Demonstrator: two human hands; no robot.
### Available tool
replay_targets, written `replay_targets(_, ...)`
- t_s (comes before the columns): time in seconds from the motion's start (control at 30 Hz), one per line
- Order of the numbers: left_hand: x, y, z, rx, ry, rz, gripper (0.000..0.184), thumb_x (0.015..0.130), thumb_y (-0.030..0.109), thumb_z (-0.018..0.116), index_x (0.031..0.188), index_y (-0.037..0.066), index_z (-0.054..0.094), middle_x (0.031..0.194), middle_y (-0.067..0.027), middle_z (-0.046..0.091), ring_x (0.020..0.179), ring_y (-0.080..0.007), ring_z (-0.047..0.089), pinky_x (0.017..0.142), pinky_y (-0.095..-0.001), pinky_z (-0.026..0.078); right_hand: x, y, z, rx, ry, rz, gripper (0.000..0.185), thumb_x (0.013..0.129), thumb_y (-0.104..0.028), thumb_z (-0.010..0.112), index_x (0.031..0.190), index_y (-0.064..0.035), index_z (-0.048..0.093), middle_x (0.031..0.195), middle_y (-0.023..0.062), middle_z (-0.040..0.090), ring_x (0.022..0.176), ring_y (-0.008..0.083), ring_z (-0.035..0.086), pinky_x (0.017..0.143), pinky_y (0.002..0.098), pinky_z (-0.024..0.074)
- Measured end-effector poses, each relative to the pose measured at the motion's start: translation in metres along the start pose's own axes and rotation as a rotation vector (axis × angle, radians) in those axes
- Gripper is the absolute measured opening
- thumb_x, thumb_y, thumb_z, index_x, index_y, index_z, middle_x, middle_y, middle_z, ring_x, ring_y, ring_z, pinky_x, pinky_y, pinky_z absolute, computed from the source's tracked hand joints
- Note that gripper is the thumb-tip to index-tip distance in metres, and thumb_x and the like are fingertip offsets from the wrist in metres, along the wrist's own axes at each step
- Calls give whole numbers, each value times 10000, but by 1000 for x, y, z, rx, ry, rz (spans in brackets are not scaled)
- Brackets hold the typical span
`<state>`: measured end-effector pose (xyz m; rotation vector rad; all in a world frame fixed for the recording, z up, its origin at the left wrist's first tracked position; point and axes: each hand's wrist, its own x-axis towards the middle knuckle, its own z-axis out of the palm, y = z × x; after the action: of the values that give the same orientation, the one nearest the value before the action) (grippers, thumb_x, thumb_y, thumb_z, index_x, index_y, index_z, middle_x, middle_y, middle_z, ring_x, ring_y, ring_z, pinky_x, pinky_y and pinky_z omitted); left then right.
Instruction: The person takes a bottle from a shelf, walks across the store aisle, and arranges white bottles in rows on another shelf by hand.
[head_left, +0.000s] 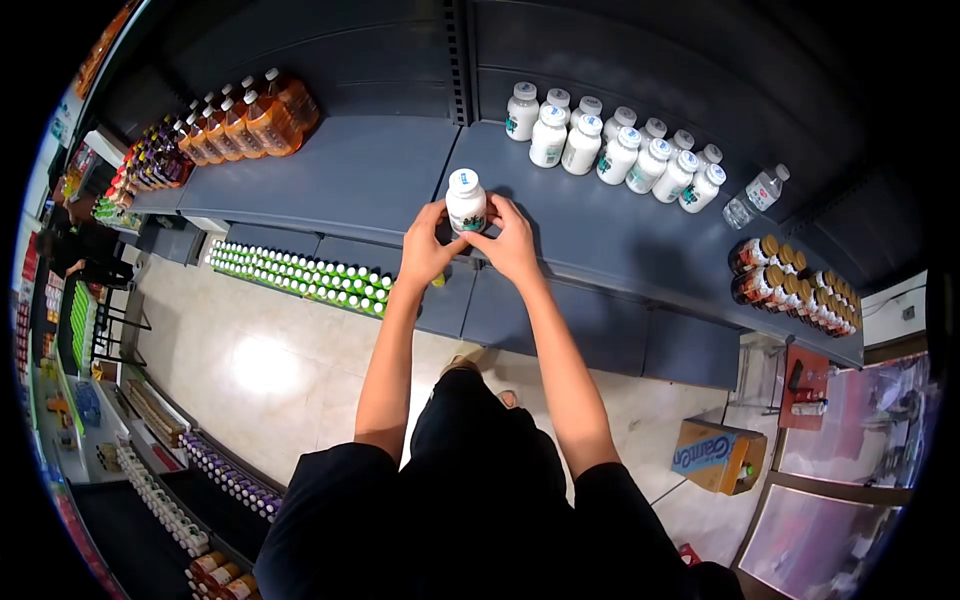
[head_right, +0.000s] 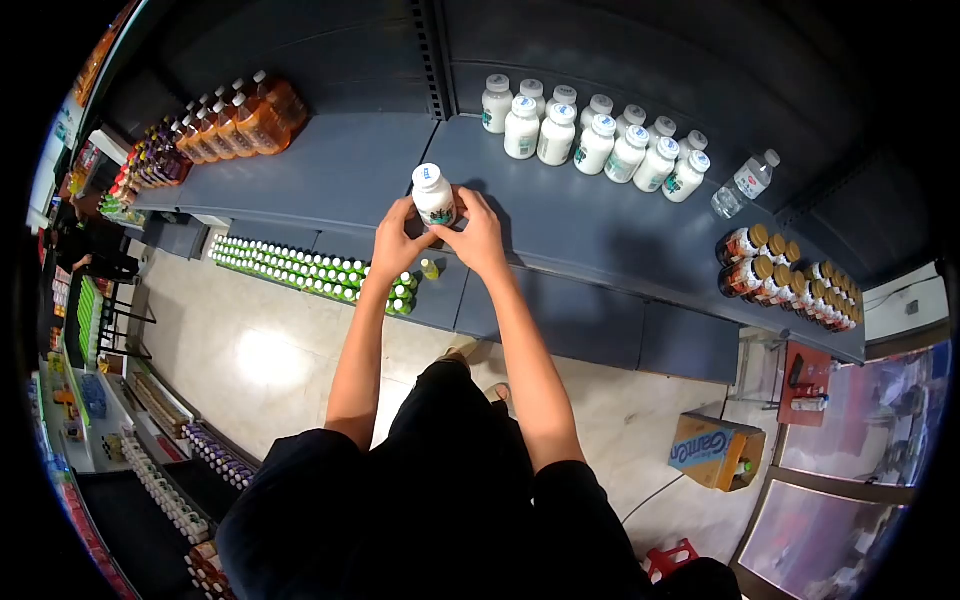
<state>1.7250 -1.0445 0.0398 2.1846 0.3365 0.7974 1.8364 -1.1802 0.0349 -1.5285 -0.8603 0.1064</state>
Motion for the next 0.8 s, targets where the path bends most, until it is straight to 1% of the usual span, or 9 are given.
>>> replay_targets(0.07,2,2,-1,7,-3,-18,617,776,207,856,1319,40,616,1143,-148,699,1046,-317,690,912,-404,544,-1,-2,1,-3,6,1,625,763,-74,870,1324,4,605,1195,147,679,1085,276,713,950,370,581)
replay_targets(0.17,15,5,2,157,-69,-75,574,770,261,852,1261,66,628,1144,-118,706,1047,-331,692,889,-415,554,3,7,3,-8,68,-6,626,777,-66,859,1339,14,595,1217,159,669,1099,289,709,947,373,581)
replay_targets(0.2,25,4,2,237,-109,-12,534,771,331,846,1189,82,624,1098,-91,712,1010,-325,687,851,-422,551,5,17,6,20,111,-37,640,780,-59,854,1358,15,587,1239,173,660,1108,307,704,941,382,582)
replay_targets(0.3,44,0,7,283,-172,4,534,759,354,848,1157,89,613,1054,-93,711,987,-315,685,826,-428,546,10,28,9,83,161,25,672,796,45,811,1414,56,547,1335,202,641,1219,288,671,1035,375,550)
replay_targets(0.4,43,0,9,233,-136,0,576,726,340,867,1187,86,632,1077,-88,718,1004,-285,693,858,-411,555,10,14,10,123,171,119,659,804,84,794,1414,79,543,1373,206,628,1261,253,643,1068,368,532)
replay_targets(0.47,39,0,8,201,-99,-4,612,709,326,877,1215,75,640,1088,-82,722,1010,-271,696,884,-403,560,9,12,11,120,169,109,661,801,82,802,1410,84,545,1366,199,633,1251,241,645,1057,366,539)
replay_targets(0.63,37,-9,8,147,-64,57,574,738,278,845,1225,83,610,1108,-110,687,998,-324,679,843,-432,558,10,16,17,157,180,99,667,786,74,831,1387,105,541,1307,198,664,1213,230,659,1035,359,551)
replay_targets(0.77,37,-13,6,125,-75,57,606,738,285,835,1265,100,598,1165,-137,680,1087,-369,660,897,-473,554,13,10,16,167,166,183,671,792,62,838,1392,96,540,1323,205,655,1229,239,647,1078,373,523)
replay_targets(0.8,37,-14,7,133,-39,84,609,732,297,846,1251,89,603,1112,-130,682,1034,-351,669,864,-457,554,13,9,17,192,164,198,674,798,58,837,1401,90,535,1328,201,649,1245,240,635,1088,379,515)
